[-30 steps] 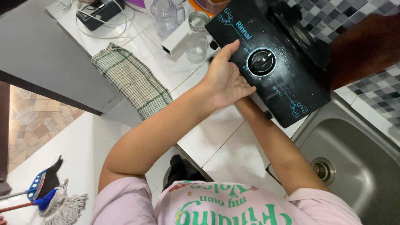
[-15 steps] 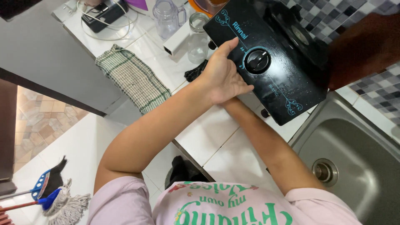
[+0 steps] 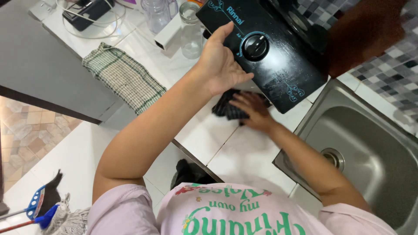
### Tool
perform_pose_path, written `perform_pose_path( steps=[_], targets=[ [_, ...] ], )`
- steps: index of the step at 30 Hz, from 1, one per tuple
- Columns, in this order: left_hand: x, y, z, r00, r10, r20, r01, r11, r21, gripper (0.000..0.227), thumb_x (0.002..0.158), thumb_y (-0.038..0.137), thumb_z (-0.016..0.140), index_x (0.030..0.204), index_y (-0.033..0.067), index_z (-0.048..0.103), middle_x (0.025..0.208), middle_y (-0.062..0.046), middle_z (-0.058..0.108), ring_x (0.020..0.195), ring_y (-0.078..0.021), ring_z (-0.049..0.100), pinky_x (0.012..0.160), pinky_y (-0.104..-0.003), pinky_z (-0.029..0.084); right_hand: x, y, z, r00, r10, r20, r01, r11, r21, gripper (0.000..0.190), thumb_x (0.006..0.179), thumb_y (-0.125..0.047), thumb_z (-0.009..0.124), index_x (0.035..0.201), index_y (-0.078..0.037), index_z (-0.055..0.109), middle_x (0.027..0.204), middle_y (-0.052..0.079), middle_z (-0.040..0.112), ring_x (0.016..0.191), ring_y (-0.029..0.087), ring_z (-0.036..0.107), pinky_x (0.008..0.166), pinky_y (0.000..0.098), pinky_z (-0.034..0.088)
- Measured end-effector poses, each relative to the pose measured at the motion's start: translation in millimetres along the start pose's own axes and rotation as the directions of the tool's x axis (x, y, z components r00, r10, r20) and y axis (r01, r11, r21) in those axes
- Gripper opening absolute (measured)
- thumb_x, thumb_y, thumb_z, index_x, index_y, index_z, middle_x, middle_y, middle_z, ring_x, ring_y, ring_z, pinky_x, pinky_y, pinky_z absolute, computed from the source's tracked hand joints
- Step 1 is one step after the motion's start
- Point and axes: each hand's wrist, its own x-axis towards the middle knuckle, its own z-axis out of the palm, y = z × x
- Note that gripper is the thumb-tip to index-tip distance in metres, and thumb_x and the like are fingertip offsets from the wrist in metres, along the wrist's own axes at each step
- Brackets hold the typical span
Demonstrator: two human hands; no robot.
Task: Cleaning the kitchen counter, sink, and stove area using a cloth.
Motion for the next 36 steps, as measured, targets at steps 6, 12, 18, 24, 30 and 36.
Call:
perform_pose_path(
  steps=[6, 12, 18, 24, 30, 36],
  targets=[
    [-8, -1, -10, 0.998, 0.021, 0.054, -0.025, 0.997, 0.076, 0.103, 0.089, 0.061, 0.050, 0.158, -0.0026, 0.010, 0.166, -0.031, 0.020, 0.155, -0.0479, 0.017, 0.124, -0.061, 0.009, -17, 47, -65, 0.599, 0.778, -0.187, -0.528, 0.560, 0.638, 0.030, 0.097, -0.016, 0.071, 0.125, -0.006, 0.068, 0.124, 0.010, 0.073, 0.108, 0.024, 0.070, 0.088, 0.0386, 0.059],
    [-14, -14, -22, 0.994, -0.048, 0.094, 0.041, 0.997, 0.070, 0.105, 0.090, 0.061, 0.050, 0.157, -0.0109, 0.013, 0.164, -0.034, 0.025, 0.153, -0.0493, 0.023, 0.123, -0.059, 0.012, -47, 10, -5, 0.729, 0.524, -0.440, -0.628, 0.768, -0.126, 0.040, 0.079, -0.007, 0.077, 0.119, -0.011, 0.075, 0.120, 0.010, 0.071, 0.120, 0.034, 0.060, 0.107, 0.0522, 0.044],
    [-30, -19, -22, 0.996, -0.064, -0.058, 0.066, 0.997, 0.044, 0.105, 0.094, 0.056, 0.050, 0.152, -0.0190, 0.007, 0.158, -0.040, 0.026, 0.150, -0.0528, 0.029, 0.125, -0.058, 0.025, -125, -100, 2, 0.924, 0.380, 0.042, -0.379, 0.925, -0.039, 0.092, 0.064, -0.017, 0.086, 0.148, -0.027, 0.048, 0.158, 0.007, 0.042, 0.150, 0.033, 0.027, 0.122, 0.0563, 0.014],
    [-45, -42, -56, 0.975, -0.077, -0.210, 0.097, 0.992, 0.087, 0.085, 0.094, 0.050, 0.053, 0.143, -0.0177, 0.037, 0.127, -0.022, 0.055, 0.120, -0.0349, 0.057, 0.115, -0.053, 0.044, -171, -41, -12, 0.852, 0.519, -0.067, -0.522, 0.852, -0.039, 0.088, 0.069, -0.018, 0.084, 0.149, -0.025, 0.048, 0.162, 0.006, 0.037, 0.154, 0.031, 0.025, 0.125, 0.0549, 0.014],
    [-53, -55, -60, 0.967, -0.071, -0.244, 0.089, 0.994, 0.062, 0.065, 0.095, 0.045, 0.054, 0.130, -0.0095, 0.052, 0.115, -0.017, 0.062, 0.114, -0.0298, 0.063, 0.111, -0.051, 0.049, -179, 93, -4, 0.581, 0.640, -0.503, -0.668, 0.728, 0.155, 0.062, 0.098, -0.028, 0.069, 0.155, -0.017, 0.048, 0.165, 0.016, 0.037, 0.153, 0.041, 0.026, 0.123, 0.0589, 0.018],
    [-52, -60, -50, 0.977, -0.089, -0.195, 0.112, 0.988, 0.108, 0.065, 0.092, 0.047, 0.054, 0.122, -0.0109, 0.057, 0.113, -0.020, 0.065, 0.111, -0.0326, 0.066, 0.108, -0.049, 0.051, -152, 138, -12, 0.442, 0.693, -0.569, -0.793, 0.598, 0.113, 0.060, 0.099, -0.032, 0.069, 0.153, -0.016, 0.050, 0.162, 0.019, 0.040, 0.151, 0.044, 0.028, 0.119, 0.0647, 0.018]
  ],
)
